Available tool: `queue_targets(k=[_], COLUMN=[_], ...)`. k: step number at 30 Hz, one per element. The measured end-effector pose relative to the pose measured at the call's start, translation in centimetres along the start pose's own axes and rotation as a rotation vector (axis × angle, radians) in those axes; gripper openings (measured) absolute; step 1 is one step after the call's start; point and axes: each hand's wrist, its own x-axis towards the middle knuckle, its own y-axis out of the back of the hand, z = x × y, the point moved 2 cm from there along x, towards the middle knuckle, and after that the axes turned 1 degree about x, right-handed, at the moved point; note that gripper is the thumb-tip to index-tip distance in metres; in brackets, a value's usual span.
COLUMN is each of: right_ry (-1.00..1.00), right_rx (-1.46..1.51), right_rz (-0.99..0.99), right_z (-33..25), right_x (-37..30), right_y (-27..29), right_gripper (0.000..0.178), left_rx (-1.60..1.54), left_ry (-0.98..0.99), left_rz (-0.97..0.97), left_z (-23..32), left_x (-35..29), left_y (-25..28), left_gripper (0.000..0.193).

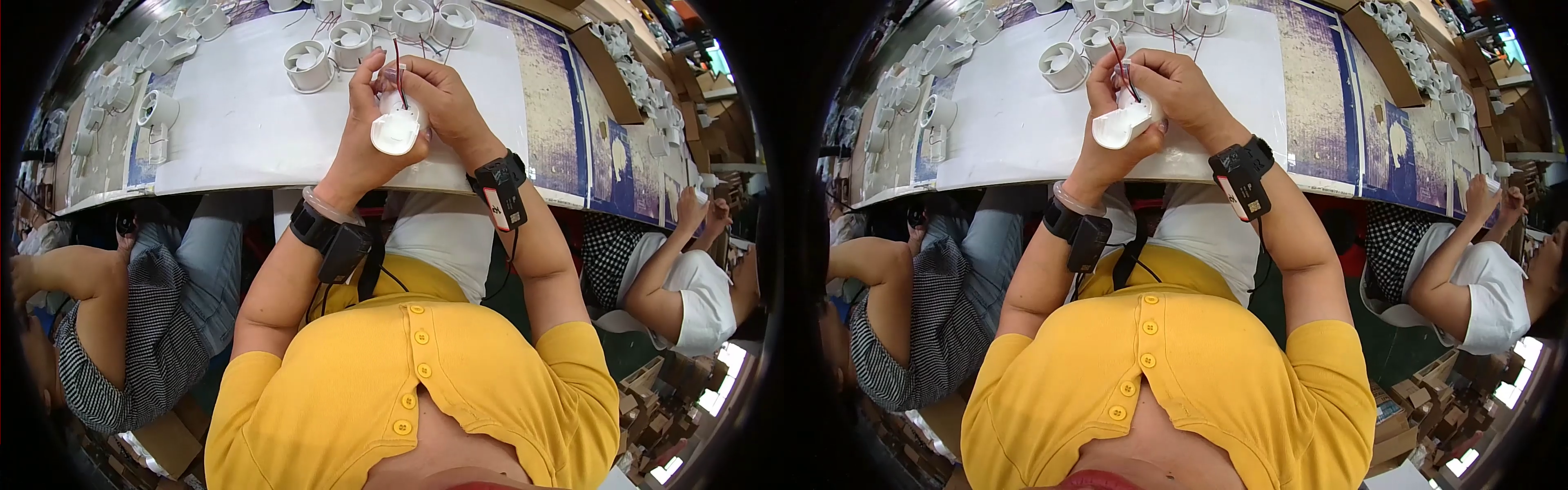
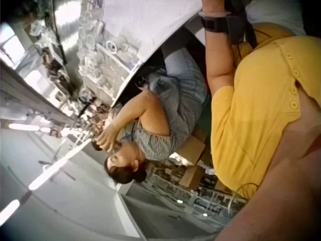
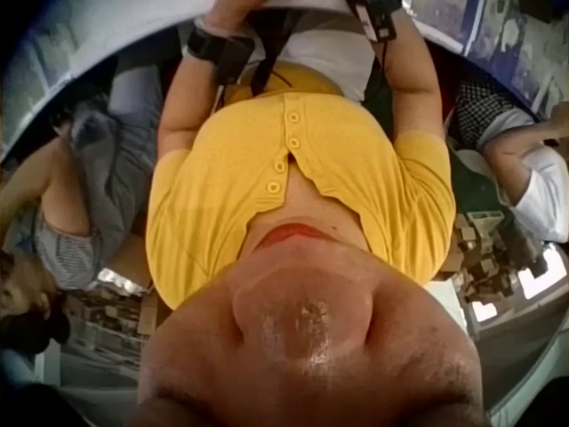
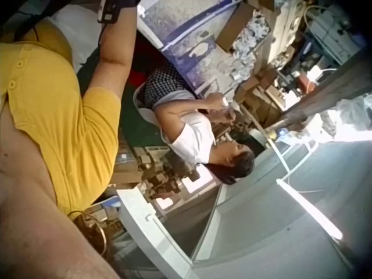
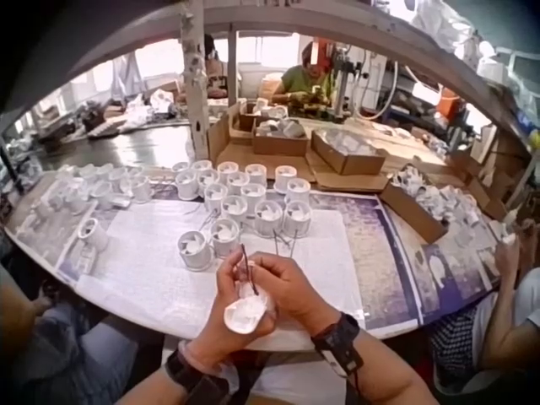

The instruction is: Assembling small electronic fixtures by inserting wires and internal components into white plastic housings.

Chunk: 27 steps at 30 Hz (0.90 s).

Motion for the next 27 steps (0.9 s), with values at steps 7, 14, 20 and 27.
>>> queue_targets(k=[7, 14, 20, 27], right_ry=[0.237, 0.208, 0.202, 0.217], right_rx=[0.335, 0.473, 0.477, 0.712], right_rz=[0.073, 0.076, 0.217, 0.285], right_z=[-2.0, -1.2, -0.9, -2.1], right_x=[0.0, -1.8, -1.7, -1.9], right_y=[-1.5, -3.5, -3.4, -2.2], right_gripper=[0.018, 0.022, 0.021, 0.021], left_rx=[-0.223, -0.165, -0.128, -0.547], left_ry=[0.03, -0.119, -0.096, -0.143], left_rz=[0.117, 0.2, 0.193, 0.062], left_z=[1.0, 3.1, 2.3, 4.5], left_x=[0.9, 1.0, 1.0, 1.0], left_y=[0.7, 0.9, -0.2, -0.7], left_gripper=[0.076, 0.053, 0.055, 0.049])
